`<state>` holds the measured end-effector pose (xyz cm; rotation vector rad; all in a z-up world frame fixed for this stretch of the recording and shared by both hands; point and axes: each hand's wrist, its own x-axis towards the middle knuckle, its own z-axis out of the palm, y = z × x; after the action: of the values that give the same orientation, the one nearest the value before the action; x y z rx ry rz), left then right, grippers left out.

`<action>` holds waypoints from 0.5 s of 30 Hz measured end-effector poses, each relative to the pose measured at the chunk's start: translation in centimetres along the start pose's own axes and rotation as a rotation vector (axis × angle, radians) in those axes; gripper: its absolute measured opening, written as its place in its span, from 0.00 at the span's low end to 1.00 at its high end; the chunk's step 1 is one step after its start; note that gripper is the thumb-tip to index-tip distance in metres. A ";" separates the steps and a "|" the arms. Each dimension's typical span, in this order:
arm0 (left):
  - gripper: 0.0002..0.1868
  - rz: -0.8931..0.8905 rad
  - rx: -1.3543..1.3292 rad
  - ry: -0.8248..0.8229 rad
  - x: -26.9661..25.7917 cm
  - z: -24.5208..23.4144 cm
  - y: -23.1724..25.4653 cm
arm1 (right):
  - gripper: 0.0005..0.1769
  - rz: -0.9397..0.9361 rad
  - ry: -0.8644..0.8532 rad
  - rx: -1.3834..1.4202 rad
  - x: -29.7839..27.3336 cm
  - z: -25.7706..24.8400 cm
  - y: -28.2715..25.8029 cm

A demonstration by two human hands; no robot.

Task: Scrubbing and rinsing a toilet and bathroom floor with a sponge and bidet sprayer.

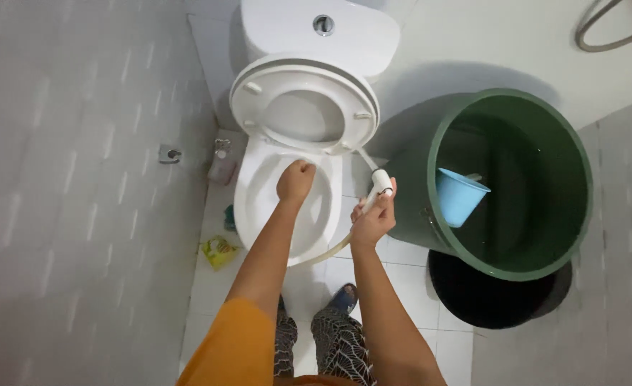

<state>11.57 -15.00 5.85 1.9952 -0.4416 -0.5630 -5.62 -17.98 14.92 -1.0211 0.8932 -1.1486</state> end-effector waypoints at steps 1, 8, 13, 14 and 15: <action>0.15 -0.066 0.042 -0.035 0.0 -0.9 -0.7 | 0.30 0.000 -0.008 -0.003 -0.1 0.3 -0.1; 0.14 0.067 -0.139 0.113 2.1 -0.9 -10.0 | 0.30 0.005 -0.053 -0.040 -1.3 0.9 2.3; 0.13 -0.031 -0.104 0.103 2.5 -3.1 -11.6 | 0.31 0.039 -0.093 -0.070 -2.5 2.6 2.2; 0.13 -0.034 -0.106 0.110 2.1 -3.8 -11.4 | 0.31 0.041 -0.101 -0.070 -2.8 2.7 2.6; 0.14 -0.025 -0.149 0.120 2.0 -4.5 -11.0 | 0.31 0.027 -0.148 -0.086 -2.9 3.1 2.9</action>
<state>16.53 -7.78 -2.42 1.8817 -0.2931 -0.4741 -2.45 -14.37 13.18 -1.1454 0.8413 -1.0056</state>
